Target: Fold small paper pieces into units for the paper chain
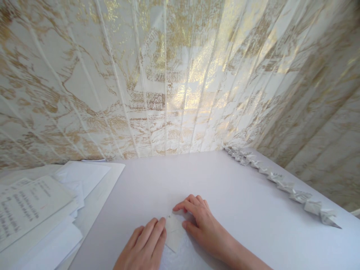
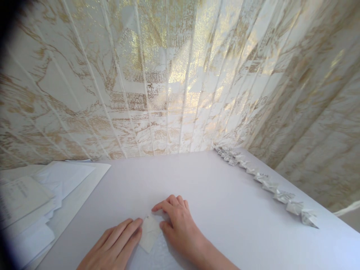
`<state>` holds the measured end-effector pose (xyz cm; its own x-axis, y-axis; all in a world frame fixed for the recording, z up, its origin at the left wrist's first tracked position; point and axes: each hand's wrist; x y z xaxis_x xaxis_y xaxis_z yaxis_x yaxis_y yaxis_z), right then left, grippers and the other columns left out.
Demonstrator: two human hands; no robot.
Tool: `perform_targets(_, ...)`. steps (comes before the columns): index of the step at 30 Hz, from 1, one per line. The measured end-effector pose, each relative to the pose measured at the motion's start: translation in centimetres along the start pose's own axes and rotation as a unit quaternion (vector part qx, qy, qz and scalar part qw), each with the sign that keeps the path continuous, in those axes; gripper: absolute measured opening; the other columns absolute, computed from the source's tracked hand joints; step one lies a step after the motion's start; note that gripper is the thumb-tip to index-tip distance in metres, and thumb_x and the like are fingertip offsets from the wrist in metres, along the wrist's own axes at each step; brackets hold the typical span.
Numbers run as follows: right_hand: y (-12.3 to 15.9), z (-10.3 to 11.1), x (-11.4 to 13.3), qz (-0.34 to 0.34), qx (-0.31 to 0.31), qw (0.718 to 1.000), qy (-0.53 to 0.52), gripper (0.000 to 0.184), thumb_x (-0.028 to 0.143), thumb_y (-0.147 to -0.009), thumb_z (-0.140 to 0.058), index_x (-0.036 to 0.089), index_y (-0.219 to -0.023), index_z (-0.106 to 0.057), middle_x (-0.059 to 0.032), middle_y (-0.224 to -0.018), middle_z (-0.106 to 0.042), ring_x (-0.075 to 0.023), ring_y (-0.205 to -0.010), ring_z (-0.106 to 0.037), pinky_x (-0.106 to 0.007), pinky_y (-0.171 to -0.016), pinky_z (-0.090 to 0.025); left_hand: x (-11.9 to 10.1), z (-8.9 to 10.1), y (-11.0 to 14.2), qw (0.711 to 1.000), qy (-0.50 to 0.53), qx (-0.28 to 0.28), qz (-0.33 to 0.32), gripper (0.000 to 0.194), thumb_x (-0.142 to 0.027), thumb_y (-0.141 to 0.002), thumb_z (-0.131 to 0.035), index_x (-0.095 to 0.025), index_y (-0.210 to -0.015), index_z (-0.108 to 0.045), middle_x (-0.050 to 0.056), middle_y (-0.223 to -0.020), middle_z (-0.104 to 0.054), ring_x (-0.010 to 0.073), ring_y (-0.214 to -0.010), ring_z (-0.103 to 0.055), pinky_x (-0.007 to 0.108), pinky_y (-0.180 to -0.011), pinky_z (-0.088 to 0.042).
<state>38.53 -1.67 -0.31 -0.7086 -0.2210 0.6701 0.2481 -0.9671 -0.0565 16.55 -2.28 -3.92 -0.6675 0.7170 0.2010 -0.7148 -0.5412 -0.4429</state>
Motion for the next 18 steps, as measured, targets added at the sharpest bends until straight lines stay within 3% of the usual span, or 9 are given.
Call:
perform_targets(2, 0.0, 0.0, -0.1, 0.006, -0.002, 1.0, -0.003, 0.051, -0.005, -0.07, -0.049, 0.028, -0.107, -0.063, -0.0013, -0.1, -0.059, -0.0213, -0.099, -0.053, -0.039, -0.093, -0.036, 0.3, 0.8, -2.1, 0.996, 0.071, 0.044, 0.016, 0.033, -0.005, -0.085, -0.042, -0.02, -0.1, -0.066, 0.007, -0.128, -0.065, 0.0239, -0.113, -0.059, 0.036, -0.092, -0.043)
perform_targets(6, -0.2, 0.1, -0.4, 0.013, -0.007, 1.0, 0.008, 0.05, -0.003, -0.069, -0.05, 0.027, -0.106, -0.063, -0.001, -0.098, -0.06, -0.0216, -0.098, -0.052, -0.037, -0.091, -0.037, 1.0, 2.7, -7.4, 0.949, 0.191, 0.234, 0.084, 0.029, 0.0, -0.076, -0.048, -0.021, -0.089, -0.063, 0.002, -0.1, -0.068, 0.0217, -0.093, -0.063, 0.037, -0.085, -0.046)
perform_targets(9, -0.4, 0.5, -0.7, 0.02, 0.005, 1.0, 0.008, 0.048, -0.003, -0.069, -0.051, 0.025, -0.105, -0.063, -0.0007, -0.098, -0.061, -0.0211, -0.097, -0.052, -0.036, -0.091, -0.036, 1.3, 3.2, -9.5, 0.939, 0.206, 0.258, 0.097, 0.036, 0.002, -0.065, -0.049, -0.019, -0.091, -0.063, 0.003, -0.097, -0.067, 0.0228, -0.092, -0.062, 0.038, -0.085, -0.044)
perform_targets(13, -0.5, 1.2, -1.3, 0.034, 0.014, 0.999, -0.019, 0.049, -0.004, -0.069, -0.053, 0.023, -0.108, -0.063, -0.0007, -0.099, -0.063, -0.0202, -0.097, -0.053, -0.035, -0.091, -0.037, 2.0, 2.6, -9.0, 0.926, 0.24, 0.27, 0.113, 0.04, -0.002, -0.057, -0.049, -0.021, -0.089, -0.062, 0.0, -0.088, -0.065, 0.0203, -0.086, -0.061, 0.03, -0.076, -0.044)
perform_targets(16, -0.3, 1.6, -1.4, 0.048, 0.014, 0.997, -0.054, 0.039, -0.001, -0.077, -0.056, 0.023, -0.107, -0.063, 0.0002, -0.099, -0.065, -0.0186, -0.095, -0.054, -0.035, -0.092, -0.037, 2.7, 2.2, -8.4, 0.908, 0.288, 0.278, 0.126, 0.026, -0.007, -0.057, -0.047, -0.022, -0.076, -0.058, -0.004, -0.077, -0.06, 0.0162, -0.077, -0.059, 0.024, -0.068, -0.04)
perform_targets(18, -0.1, 1.6, -1.2, 0.056, 0.016, 0.995, -0.076, 0.026, 0.01, -0.081, -0.067, 0.023, -0.103, -0.064, 0.0008, -0.099, -0.065, -0.0185, -0.094, -0.055, -0.035, -0.094, -0.036, 3.0, 2.3, -8.4, 0.899, 0.313, 0.279, 0.129, 0.015, -0.011, -0.063, -0.047, -0.022, -0.071, -0.053, -0.005, -0.075, -0.057, 0.0148, -0.075, -0.057, 0.023, -0.067, -0.04)
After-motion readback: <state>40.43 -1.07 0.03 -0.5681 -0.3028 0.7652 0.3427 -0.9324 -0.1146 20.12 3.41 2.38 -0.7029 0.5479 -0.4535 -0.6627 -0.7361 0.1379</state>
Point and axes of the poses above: each hand's wrist, its own y-axis away from the middle knuckle, its own z-axis out of the back of the hand, x = y × z
